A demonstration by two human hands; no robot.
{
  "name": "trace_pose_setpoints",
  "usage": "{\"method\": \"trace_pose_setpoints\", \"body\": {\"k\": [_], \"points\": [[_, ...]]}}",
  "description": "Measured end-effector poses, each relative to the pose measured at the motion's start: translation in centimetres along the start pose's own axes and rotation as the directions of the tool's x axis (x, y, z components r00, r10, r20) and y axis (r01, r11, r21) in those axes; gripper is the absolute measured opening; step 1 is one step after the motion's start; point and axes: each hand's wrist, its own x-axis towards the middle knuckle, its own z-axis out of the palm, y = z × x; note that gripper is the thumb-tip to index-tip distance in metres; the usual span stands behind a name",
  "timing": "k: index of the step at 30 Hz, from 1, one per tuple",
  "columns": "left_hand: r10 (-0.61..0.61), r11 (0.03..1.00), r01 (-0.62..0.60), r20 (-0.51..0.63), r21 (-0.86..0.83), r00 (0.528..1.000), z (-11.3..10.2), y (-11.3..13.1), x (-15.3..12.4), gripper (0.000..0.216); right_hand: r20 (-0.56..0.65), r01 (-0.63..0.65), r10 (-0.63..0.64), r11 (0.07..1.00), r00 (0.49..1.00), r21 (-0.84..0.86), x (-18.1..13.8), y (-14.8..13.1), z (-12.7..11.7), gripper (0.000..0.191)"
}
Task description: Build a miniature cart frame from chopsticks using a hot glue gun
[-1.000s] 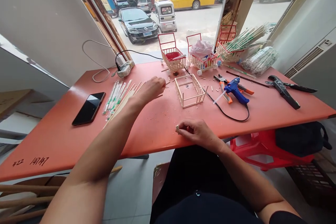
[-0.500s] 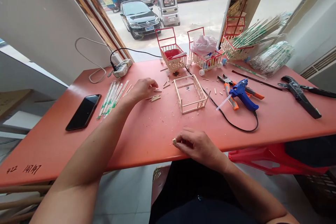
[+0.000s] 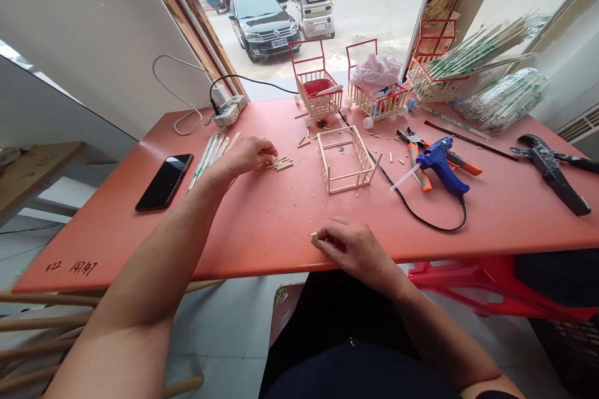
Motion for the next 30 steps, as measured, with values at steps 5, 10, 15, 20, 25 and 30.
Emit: {"method": "trace_pose_setpoints", "body": {"k": [5,10,15,20,25,30], "points": [[-0.086,0.988,0.064,-0.154,-0.143,0.984,1.1,0.1,-2.1,0.013,-0.005,0.003,-0.003,1.0,1.0,0.01,0.1,0.3,0.0,0.02],[-0.146,0.979,0.117,-0.182,-0.164,0.972,2.7,0.9,-2.0,0.007,-0.014,-0.017,0.017,1.0,1.0,-0.005,0.3,0.2,-0.2,0.023],[-0.223,0.957,0.17,-0.223,-0.234,0.949,2.3,1.0,-2.9,0.02,-0.026,-0.019,0.019,1.0,0.999,-0.002,0.4,0.2,-0.2,0.024],[-0.297,0.867,0.157,-0.239,-0.472,0.924,3.3,3.1,-7.7,0.017,-0.043,-0.139,0.143,0.986,0.989,0.089,1.5,0.2,-0.5,0.023],[-0.252,0.196,-0.001,-0.052,-0.981,0.966,6.8,9.4,-12.0,0.053,-0.106,-0.13,0.137,0.989,0.985,0.073,4.1,-0.1,-1.1,0.023],[-0.165,0.18,-0.083,-0.113,-0.98,0.98,7.6,12.9,-13.2,0.052,-0.148,-0.112,0.119,0.992,0.982,0.056,5.1,-0.1,-1.2,0.025]]}}
